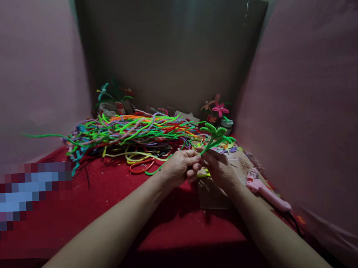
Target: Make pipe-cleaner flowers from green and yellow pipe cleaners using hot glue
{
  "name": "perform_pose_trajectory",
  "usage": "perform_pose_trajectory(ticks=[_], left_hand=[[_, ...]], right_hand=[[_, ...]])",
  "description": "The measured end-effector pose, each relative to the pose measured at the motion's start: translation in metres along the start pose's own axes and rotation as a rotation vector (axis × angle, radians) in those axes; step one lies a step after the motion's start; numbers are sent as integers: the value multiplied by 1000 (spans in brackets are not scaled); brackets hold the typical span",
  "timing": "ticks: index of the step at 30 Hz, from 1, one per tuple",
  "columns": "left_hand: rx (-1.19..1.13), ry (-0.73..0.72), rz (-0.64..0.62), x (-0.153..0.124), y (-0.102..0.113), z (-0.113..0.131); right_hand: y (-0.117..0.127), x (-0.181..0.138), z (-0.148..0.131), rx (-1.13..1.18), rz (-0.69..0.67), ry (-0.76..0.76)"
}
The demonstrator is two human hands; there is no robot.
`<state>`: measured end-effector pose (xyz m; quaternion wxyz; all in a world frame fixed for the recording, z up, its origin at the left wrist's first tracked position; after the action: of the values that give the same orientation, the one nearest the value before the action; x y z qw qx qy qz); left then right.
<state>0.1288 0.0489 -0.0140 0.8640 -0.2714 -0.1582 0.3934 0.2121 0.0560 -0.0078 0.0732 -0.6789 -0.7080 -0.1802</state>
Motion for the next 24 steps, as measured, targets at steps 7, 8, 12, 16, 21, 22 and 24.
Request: perform_pose_trajectory(ticks=[7,8,12,16,21,22,24], left_hand=[[133,-15,2,0,-5,1],[277,-77,61,0,-1,6],[989,-460,259,-13,-4,35],[1233,-583,258,-18,-11,38],[876,-425,248,-9,0,37],[763,-362,226,-7,1,34],[557,-240,181,-3,3,26]], right_hand=[[4,-3,-1,-7,42,5],[4,-3,-1,-12,47,-4],[6,-4,-5,-133,65,-23],[7,-5,-6,-248,73,-30],[-1,-1,-3,-145,-4,31],[-2,0,-4,-122,-26,39],[-5,1,-11,-122,-65,70]])
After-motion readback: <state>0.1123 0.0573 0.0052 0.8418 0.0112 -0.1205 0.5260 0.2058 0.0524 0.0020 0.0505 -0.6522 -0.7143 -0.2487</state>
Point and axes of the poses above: each hand's wrist, its own x-axis towards the middle knuckle, its own y-axis out of the back of the hand, z = x × y, the point moved 9 cm from there along x, towards the middle knuckle, and after that the axes turned 11 degrees about -x, right-handed, at the moved point
